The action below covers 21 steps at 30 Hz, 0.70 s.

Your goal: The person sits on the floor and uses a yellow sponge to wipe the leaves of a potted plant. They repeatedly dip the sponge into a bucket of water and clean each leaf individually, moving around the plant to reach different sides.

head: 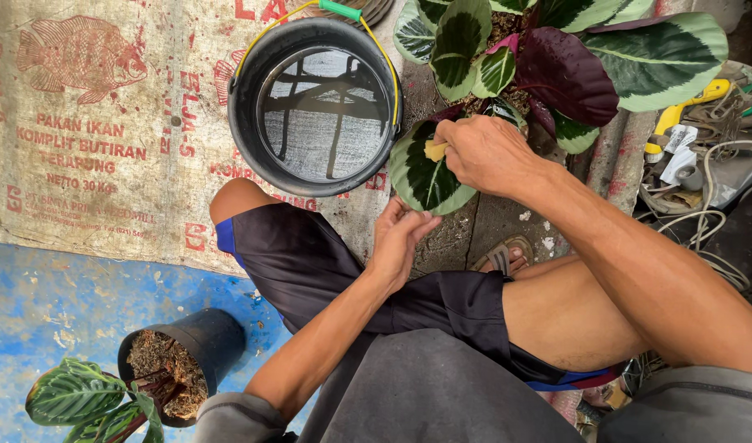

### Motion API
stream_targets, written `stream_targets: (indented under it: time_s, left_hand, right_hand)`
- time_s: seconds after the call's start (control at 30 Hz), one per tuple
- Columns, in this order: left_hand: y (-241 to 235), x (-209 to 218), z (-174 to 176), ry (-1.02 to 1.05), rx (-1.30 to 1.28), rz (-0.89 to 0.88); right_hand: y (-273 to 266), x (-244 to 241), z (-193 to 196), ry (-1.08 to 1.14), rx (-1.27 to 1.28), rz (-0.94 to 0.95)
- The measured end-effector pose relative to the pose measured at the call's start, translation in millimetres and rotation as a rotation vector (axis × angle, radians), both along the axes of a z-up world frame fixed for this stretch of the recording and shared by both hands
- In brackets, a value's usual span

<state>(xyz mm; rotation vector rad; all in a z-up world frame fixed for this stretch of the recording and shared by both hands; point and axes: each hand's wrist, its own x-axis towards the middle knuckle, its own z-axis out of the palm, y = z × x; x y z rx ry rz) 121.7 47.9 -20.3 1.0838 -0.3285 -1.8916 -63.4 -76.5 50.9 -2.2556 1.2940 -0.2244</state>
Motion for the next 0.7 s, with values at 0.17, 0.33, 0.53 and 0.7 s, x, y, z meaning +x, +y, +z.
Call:
stream_targets:
  time_s: [0.17,0.33,0.53,0.7]
  left_hand:
    - [-22,-8,-10,0.395,-0.07,0.172]
    - [-56,5,-12,0.454,-0.01,0.053]
    - [-84,28,-19,0.498,-0.123,-0.108]
    - [-98,11,-30,0.517,-0.179,-0.146]
  right_hand:
    - [2,10,-4,-0.094,0.114,-0.071]
    - [2,17,-3,-0.193,-0.002,-0.049]
    - [4,11,4,-0.203,-0.038,-0.165]
    - [11,16,8,-0.222,-0.095,-0.225]
